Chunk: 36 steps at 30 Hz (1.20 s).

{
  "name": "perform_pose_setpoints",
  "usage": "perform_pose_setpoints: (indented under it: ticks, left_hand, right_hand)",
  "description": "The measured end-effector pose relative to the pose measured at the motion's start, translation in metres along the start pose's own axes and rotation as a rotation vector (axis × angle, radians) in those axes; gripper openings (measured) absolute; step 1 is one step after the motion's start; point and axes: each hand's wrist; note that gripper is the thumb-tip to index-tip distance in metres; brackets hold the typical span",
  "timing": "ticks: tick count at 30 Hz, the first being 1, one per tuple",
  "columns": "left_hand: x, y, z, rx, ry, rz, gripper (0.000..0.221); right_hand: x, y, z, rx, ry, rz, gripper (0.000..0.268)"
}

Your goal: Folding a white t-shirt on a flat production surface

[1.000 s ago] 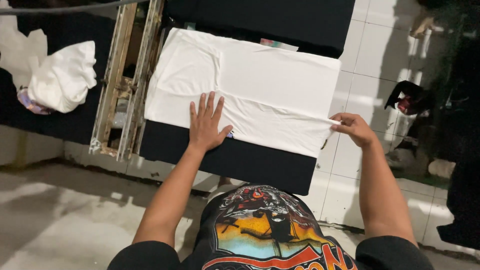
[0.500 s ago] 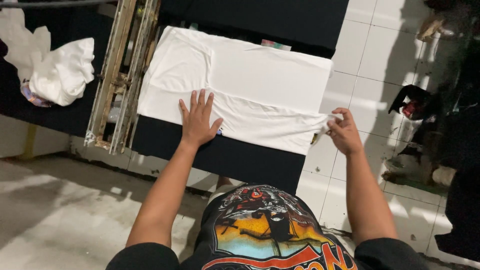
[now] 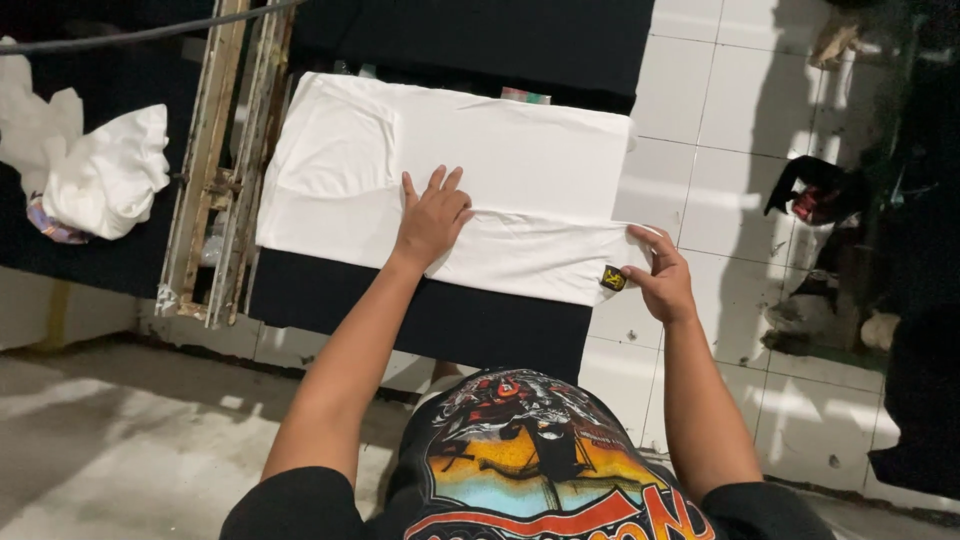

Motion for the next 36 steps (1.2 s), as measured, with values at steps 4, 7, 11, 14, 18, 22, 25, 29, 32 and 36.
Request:
perform_pose_setpoints:
  ticks: [4, 7, 11, 14, 18, 22, 25, 29, 32, 36]
  left_hand:
    - [0.007, -0.008, 0.012, -0.081, 0.13, 0.099, 0.024]
    - [0.009, -0.009, 0.016, -0.123, 0.114, 0.125, 0.027]
    - [0.008, -0.011, 0.02, -0.121, 0.115, 0.149, 0.025]
    - [0.007, -0.023, 0.027, -0.063, 0.102, 0.172, 0.022]
    - [0.003, -0.04, -0.004, 0.043, -0.318, -0.05, 0.02]
    - [-0.005, -0.119, -0.011, -0.029, -0.284, -0.289, 0.031]
    - [-0.008, -0.146, -0.005, -0.056, 0.026, -0.297, 0.057]
    - [0.003, -0.14, 0.008, 0.012, 0.353, -0.111, 0.074]
    - [0.011, -0.134, 0.013, 0.056, 0.368, -0.068, 0.076]
    - [-0.006, -0.128, -0.01, 0.051, 0.121, -0.217, 0.074]
  right_hand:
    - [-0.003, 0.002, -0.001, -0.017, 0.002, 0.013, 0.074]
    - [-0.003, 0.002, -0.001, 0.057, -0.008, 0.015, 0.074]
    - [0.002, -0.004, -0.002, 0.174, -0.034, 0.046, 0.07]
    - [0.005, -0.013, 0.0, 0.245, -0.041, 0.054, 0.065]
    - [0.004, 0.007, -0.005, 0.078, -0.028, -0.058, 0.063]
    - [0.001, -0.004, -0.028, -0.762, -0.2, 0.11, 0.055]
    - [-0.017, 0.018, -0.063, -1.034, -0.258, 0.514, 0.059]
    - [-0.037, 0.035, -0.085, -1.213, 0.019, 0.363, 0.075]
    - [-0.04, 0.038, -0.081, -1.234, 0.026, 0.188, 0.082]
    - [-0.042, 0.045, -0.091, -1.257, 0.007, 0.26, 0.084]
Point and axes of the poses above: each hand's wrist, its own x-axis towards the middle knuckle, its own z-axis out of the back of the hand, y = z × x, and after that the axes turned 7 degrees about -x, right-handed
